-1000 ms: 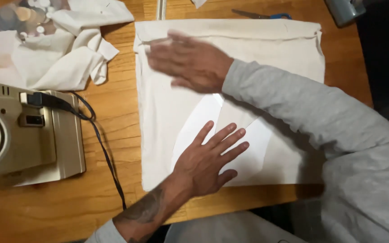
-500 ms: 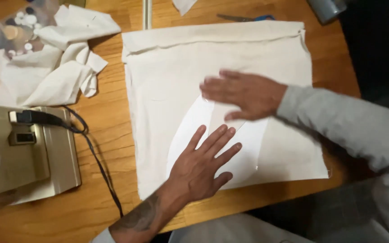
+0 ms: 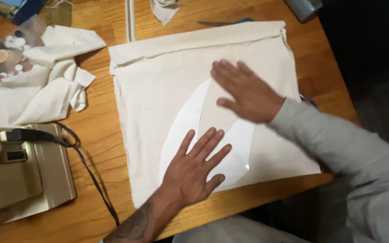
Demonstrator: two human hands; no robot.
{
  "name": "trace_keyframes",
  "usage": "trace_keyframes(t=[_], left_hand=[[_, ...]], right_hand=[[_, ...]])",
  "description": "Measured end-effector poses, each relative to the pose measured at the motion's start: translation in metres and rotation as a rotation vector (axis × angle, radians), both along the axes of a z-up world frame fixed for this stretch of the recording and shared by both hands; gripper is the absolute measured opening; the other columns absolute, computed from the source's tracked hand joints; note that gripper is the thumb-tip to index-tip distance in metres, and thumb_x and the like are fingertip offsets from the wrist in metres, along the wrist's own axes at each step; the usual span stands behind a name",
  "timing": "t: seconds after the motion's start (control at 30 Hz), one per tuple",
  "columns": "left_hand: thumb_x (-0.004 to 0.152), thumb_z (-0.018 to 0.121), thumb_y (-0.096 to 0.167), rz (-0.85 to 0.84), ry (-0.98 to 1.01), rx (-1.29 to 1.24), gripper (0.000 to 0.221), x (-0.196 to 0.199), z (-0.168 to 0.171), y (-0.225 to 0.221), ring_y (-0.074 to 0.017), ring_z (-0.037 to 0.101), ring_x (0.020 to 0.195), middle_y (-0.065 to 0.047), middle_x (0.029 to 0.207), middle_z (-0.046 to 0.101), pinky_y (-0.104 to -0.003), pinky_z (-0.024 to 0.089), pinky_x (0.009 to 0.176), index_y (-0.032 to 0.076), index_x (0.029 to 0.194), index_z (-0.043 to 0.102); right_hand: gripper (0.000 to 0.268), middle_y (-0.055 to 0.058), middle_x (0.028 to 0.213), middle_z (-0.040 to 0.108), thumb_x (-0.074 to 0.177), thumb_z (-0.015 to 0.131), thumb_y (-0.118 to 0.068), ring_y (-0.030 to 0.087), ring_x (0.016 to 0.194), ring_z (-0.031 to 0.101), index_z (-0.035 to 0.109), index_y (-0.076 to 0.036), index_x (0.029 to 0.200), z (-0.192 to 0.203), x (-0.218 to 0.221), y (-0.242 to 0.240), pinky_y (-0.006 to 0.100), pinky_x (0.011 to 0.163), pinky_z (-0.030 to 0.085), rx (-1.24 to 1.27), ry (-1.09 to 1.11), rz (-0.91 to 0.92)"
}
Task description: Tracing a paper pattern onto fabric using a pen and a marking tool
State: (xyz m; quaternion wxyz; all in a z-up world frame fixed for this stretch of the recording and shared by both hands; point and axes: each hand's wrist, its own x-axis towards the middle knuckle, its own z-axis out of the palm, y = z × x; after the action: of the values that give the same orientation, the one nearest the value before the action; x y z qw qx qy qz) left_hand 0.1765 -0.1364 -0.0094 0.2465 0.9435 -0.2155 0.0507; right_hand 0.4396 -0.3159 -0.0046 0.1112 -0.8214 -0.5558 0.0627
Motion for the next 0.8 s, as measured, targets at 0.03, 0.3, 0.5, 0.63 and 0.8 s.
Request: trace_keyframes(t=[0.03, 0.3, 0.5, 0.63, 0.8], left_hand=[[0.116, 0.048, 0.059, -0.01, 0.025, 0.091, 0.077, 0.001, -0.002, 0.0, -0.0357, 0.022, 0.18, -0.016, 0.193, 0.028, -0.064, 0.006, 0.145, 0.02, 0.181, 0.042], [0.113, 0.059, 0.049, -0.008, 0.113, -0.081, 0.052, 0.06, 0.04, -0.003, -0.0452, 0.065, 0.119, -0.023, 0.133, 0.068, -0.064, 0.051, 0.095, 0.008, 0.144, 0.067], [0.115, 0.052, 0.068, 0.129, -0.189, 0.199, 0.087, 0.131, -0.016, -0.013, -0.0363, 0.031, 0.178, -0.02, 0.189, 0.041, -0.059, 0.021, 0.145, 0.004, 0.175, 0.053], [0.114, 0.041, 0.076, 0.107, -0.156, 0.167, 0.094, 0.144, -0.023, -0.009, -0.0313, 0.029, 0.179, -0.014, 0.191, 0.038, -0.057, 0.016, 0.146, 0.01, 0.18, 0.047], [0.113, 0.044, 0.073, 0.091, -0.12, 0.146, 0.092, 0.141, -0.021, -0.009, -0.0341, 0.028, 0.179, -0.016, 0.191, 0.038, -0.059, 0.016, 0.146, 0.009, 0.18, 0.045]], right_hand=[[0.082, 0.022, 0.193, 0.024, 0.12, 0.047, -0.051, 0.039, 0.18, 0.019, 0.026, -0.004, 0.185, 0.014, 0.01, -0.003, 0.057, 0.143, 0.01, -0.061, 0.138, -0.045], [0.044, 0.027, 0.139, 0.077, 0.1, 0.081, -0.042, 0.053, 0.129, 0.063, 0.083, -0.008, 0.127, 0.002, 0.149, -0.031, 0.068, 0.098, 0.046, 0.138, -0.215, -0.421], [0.078, 0.018, 0.136, 0.082, 0.082, 0.106, -0.057, 0.044, 0.124, 0.072, 0.079, -0.006, 0.135, -0.006, 0.187, -0.018, 0.056, 0.103, 0.05, -0.107, -0.005, -0.521], [0.042, 0.008, 0.114, 0.086, 0.086, 0.085, -0.056, 0.045, 0.115, 0.074, 0.081, -0.024, 0.113, -0.003, 0.189, -0.029, 0.062, 0.102, 0.036, -0.109, -0.244, -0.32], [0.047, 0.013, 0.106, 0.076, 0.081, 0.081, -0.028, 0.042, 0.114, 0.06, 0.063, -0.021, 0.124, 0.054, 0.154, -0.005, 0.049, 0.098, 0.044, -0.205, 0.142, -0.358]])
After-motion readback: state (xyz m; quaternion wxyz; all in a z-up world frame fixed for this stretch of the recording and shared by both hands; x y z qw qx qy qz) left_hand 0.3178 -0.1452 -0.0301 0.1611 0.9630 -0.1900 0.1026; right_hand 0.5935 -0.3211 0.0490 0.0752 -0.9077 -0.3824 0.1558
